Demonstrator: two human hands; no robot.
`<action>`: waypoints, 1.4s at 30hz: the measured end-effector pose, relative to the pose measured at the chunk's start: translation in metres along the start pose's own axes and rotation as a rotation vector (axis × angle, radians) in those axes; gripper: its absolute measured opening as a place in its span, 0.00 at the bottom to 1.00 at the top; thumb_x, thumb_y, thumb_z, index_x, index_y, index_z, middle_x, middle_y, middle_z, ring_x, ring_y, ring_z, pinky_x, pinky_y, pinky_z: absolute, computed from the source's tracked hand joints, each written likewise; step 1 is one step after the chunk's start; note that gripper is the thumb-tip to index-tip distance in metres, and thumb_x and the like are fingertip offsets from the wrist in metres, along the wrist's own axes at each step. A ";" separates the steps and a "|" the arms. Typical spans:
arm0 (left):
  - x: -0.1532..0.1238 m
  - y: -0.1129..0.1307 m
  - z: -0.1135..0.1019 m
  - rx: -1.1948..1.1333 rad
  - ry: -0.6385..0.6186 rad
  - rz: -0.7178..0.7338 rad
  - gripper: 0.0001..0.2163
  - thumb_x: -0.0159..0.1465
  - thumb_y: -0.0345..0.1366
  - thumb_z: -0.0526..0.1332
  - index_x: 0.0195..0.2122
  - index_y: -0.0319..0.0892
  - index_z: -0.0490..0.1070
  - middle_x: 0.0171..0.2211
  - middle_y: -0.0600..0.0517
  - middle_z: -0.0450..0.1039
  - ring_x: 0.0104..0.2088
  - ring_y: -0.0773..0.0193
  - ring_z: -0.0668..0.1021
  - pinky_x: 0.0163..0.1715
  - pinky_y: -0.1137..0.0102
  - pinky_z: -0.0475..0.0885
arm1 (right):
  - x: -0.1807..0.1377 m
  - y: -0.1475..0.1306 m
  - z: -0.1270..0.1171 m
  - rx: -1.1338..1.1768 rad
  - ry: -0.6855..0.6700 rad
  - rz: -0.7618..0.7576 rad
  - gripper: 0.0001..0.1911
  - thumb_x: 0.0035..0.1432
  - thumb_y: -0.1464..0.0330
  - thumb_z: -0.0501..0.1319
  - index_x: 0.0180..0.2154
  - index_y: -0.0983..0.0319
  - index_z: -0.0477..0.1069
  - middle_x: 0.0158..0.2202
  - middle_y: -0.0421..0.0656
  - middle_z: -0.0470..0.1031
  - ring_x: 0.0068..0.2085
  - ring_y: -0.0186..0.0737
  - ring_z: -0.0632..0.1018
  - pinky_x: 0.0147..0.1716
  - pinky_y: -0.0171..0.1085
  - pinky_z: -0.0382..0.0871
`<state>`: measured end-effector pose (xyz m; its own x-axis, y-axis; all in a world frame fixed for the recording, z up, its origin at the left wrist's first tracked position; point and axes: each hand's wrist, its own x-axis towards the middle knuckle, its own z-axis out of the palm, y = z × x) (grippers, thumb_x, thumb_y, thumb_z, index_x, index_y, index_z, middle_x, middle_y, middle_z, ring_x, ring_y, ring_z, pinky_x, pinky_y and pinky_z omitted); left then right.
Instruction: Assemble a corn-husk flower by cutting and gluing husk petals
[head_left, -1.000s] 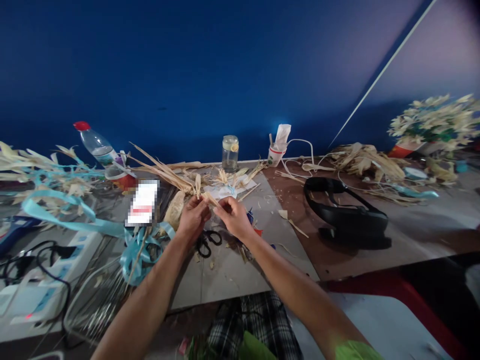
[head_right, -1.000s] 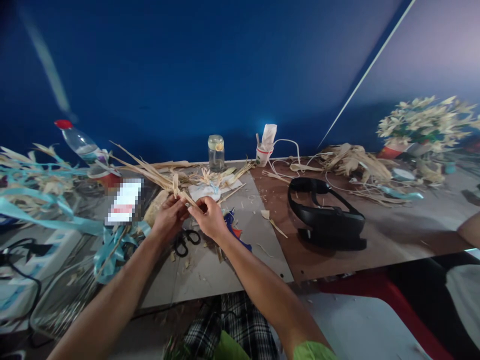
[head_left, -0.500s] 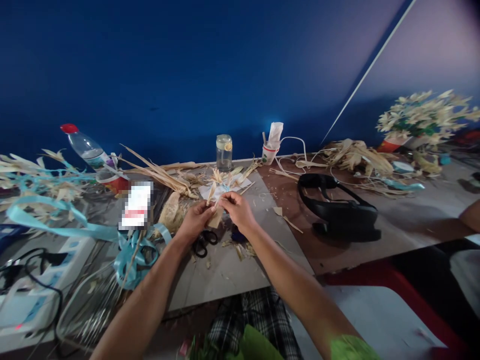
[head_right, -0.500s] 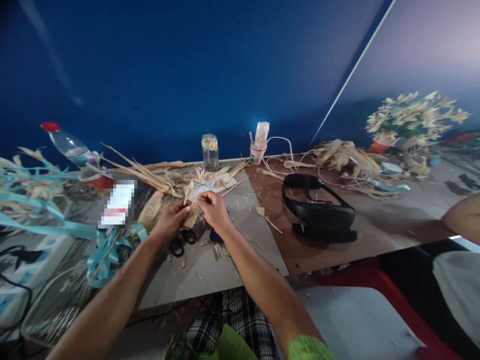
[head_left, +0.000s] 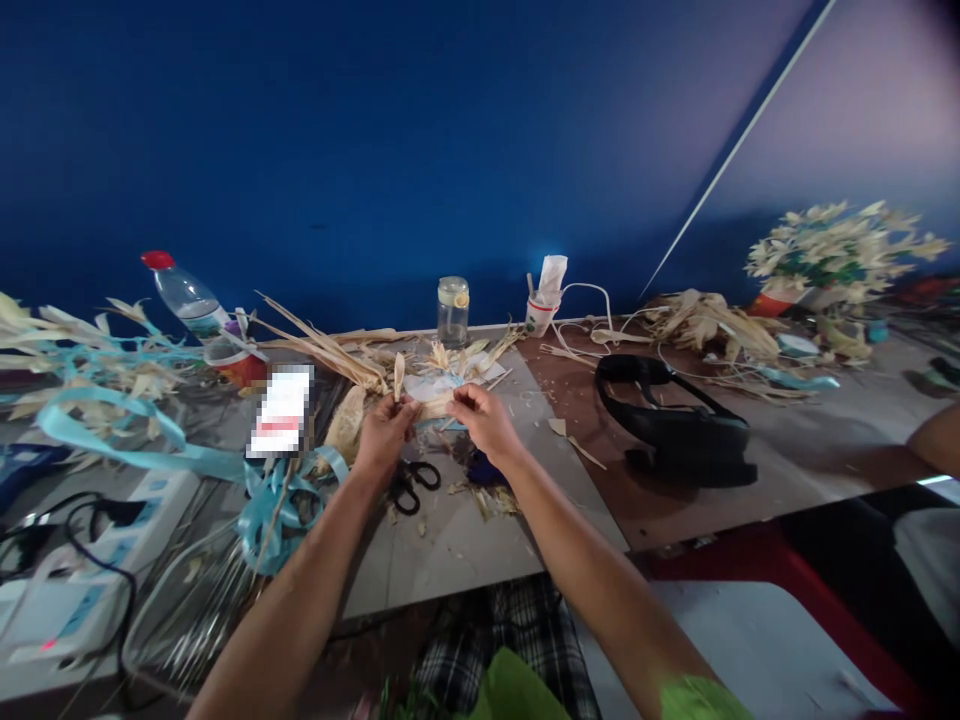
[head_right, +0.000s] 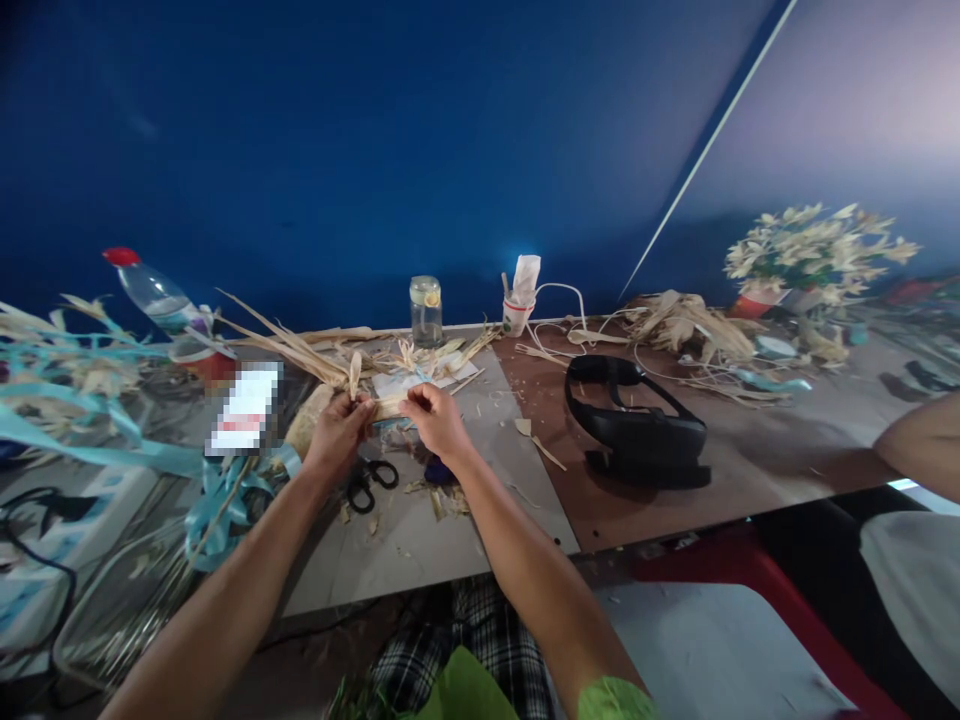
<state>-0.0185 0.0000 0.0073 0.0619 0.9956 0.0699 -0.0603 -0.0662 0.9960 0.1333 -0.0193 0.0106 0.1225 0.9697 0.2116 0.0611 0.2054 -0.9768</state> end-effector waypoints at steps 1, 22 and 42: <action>0.000 0.001 0.000 0.020 0.014 0.001 0.11 0.52 0.41 0.63 0.27 0.39 0.64 0.14 0.60 0.58 0.14 0.75 0.60 0.15 0.77 0.53 | 0.001 0.001 -0.001 -0.003 -0.005 -0.003 0.09 0.45 0.63 0.61 0.24 0.62 0.64 0.20 0.35 0.60 0.23 0.30 0.60 0.25 0.31 0.55; 0.001 0.000 0.003 -0.350 -0.069 -0.115 0.13 0.49 0.39 0.67 0.26 0.40 0.63 0.16 0.61 0.55 0.15 0.77 0.56 0.16 0.78 0.55 | 0.001 -0.002 -0.002 0.301 0.165 -0.020 0.08 0.45 0.66 0.60 0.30 0.63 0.68 0.22 0.35 0.62 0.22 0.28 0.61 0.22 0.30 0.54; 0.000 0.012 -0.001 -0.332 0.008 -0.081 0.15 0.50 0.39 0.66 0.37 0.38 0.72 0.17 0.59 0.59 0.16 0.76 0.59 0.16 0.78 0.54 | 0.003 -0.005 -0.007 0.342 0.339 -0.103 0.08 0.48 0.65 0.60 0.31 0.62 0.68 0.21 0.34 0.61 0.21 0.27 0.59 0.21 0.31 0.53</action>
<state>-0.0199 -0.0012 0.0188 0.0722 0.9973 -0.0103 -0.3768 0.0368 0.9256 0.1401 -0.0182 0.0161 0.4518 0.8559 0.2515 -0.2323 0.3851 -0.8932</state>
